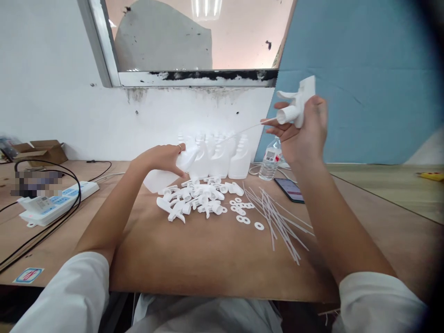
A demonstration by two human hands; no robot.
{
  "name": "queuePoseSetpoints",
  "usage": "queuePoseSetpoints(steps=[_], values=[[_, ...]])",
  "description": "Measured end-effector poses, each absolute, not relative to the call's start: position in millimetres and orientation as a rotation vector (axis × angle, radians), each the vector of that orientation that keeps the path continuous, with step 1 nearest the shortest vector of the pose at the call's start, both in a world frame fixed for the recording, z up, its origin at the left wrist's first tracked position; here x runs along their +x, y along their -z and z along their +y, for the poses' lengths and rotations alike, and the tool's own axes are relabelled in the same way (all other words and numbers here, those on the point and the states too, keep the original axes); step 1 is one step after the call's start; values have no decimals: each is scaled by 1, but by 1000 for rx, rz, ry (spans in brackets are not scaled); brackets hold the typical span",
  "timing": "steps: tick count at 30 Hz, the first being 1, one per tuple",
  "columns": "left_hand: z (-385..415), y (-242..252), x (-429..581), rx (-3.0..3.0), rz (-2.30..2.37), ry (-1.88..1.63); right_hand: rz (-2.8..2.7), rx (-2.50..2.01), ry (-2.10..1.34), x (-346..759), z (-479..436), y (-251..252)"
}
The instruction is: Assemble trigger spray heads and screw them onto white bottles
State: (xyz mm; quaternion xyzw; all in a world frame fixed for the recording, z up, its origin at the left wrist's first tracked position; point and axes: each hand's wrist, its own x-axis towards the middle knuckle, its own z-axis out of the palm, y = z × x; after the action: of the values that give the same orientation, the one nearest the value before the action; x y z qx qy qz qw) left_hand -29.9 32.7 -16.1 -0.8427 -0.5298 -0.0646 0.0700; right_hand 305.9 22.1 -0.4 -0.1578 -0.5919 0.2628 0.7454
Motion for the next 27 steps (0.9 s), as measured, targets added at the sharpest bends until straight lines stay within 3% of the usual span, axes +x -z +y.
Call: queuePoseSetpoints(steps=[27], values=[[-7, 5, -12, -2606, -1346, 225, -1360, -453, -498, 294, 10, -1]])
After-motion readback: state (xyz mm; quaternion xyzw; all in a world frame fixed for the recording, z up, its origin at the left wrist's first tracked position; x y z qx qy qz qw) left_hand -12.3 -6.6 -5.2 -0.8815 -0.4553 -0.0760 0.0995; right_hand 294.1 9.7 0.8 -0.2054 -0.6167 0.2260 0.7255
